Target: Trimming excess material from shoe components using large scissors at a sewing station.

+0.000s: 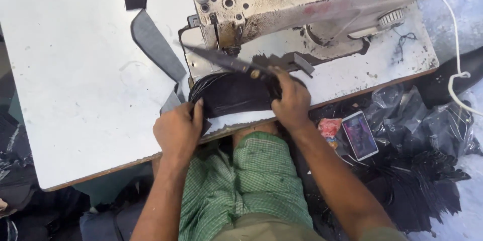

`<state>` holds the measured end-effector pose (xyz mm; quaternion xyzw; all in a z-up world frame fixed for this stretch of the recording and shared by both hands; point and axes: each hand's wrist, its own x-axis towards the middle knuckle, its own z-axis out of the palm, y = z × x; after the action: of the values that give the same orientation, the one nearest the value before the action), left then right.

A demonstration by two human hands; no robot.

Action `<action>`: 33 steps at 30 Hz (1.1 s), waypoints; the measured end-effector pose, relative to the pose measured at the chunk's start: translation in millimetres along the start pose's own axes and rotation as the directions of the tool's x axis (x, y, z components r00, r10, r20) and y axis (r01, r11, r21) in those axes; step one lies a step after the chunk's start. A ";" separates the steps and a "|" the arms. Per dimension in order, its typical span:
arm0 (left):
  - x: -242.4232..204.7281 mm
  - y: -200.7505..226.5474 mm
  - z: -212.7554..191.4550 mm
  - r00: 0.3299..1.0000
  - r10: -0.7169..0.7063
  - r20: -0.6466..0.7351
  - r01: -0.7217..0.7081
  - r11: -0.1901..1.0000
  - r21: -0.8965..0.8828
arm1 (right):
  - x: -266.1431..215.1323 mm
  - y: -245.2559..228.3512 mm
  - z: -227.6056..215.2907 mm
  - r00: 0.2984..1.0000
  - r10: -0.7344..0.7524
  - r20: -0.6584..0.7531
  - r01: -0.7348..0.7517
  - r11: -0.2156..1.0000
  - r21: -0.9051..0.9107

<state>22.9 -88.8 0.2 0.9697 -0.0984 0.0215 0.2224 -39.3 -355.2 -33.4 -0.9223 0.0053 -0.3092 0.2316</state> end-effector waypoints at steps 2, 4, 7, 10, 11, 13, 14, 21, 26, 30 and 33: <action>2.7 1.0 -1.1 1.000 -0.018 0.007 0.018 1.000 -0.019 | 0.6 -9.6 3.0 0.999 -0.041 0.006 0.041 0.999 0.023; 1.9 0.8 -1.5 0.999 -0.040 0.024 0.041 0.999 -0.033 | -1.9 -21.0 10.0 0.997 -0.076 0.019 0.075 0.996 0.049; 8.5 0.3 -1.9 0.993 -0.070 0.097 0.076 0.996 -0.054 | 6.4 -39.1 27.9 0.994 -0.057 0.097 0.037 0.981 0.193; 15.8 -6.5 -0.4 0.993 -0.012 0.116 0.023 0.995 -0.094 | 19.2 -51.7 49.3 0.978 -0.086 0.192 0.043 0.975 0.220; 19.4 -9.6 -1.1 0.974 -0.089 0.207 0.121 0.982 -0.145 | 19.9 -50.8 56.7 0.969 -0.092 0.229 0.045 0.978 0.203; 26.6 -25.3 5.7 0.940 -0.161 0.300 0.223 0.957 -0.186 | 22.8 -49.8 65.0 0.959 -0.099 0.266 0.049 0.981 0.188; 29.9 -37.8 13.2 0.893 -0.178 0.414 0.335 0.877 -0.345 | 24.9 -49.6 65.5 0.951 -0.079 0.299 0.024 0.983 0.183; 15.3 -57.4 -33.0 0.815 -0.011 0.580 0.103 0.987 -0.127 | 23.7 -45.0 67.0 0.924 -0.027 0.382 -0.037 0.986 0.160; -14.8 -70.5 -53.5 0.823 -0.054 0.565 0.283 0.902 -0.327 | 33.1 -55.0 58.1 0.902 0.031 0.432 -0.114 0.979 0.168; -28.0 -77.5 -40.2 0.881 0.056 0.469 0.223 0.826 -0.518 | 22.0 -63.3 27.7 0.954 -0.047 0.295 -0.029 0.968 0.250; -31.1 -77.8 -42.3 0.860 0.023 0.510 0.311 0.769 -0.559 | -11.5 -66.6 -10.2 0.707 0.255 0.660 -0.524 0.815 0.247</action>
<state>8.1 3.9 2.3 0.8181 -0.0752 -0.2758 0.4991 -63.4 -298.3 -4.1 -0.8760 0.0655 0.0620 0.4738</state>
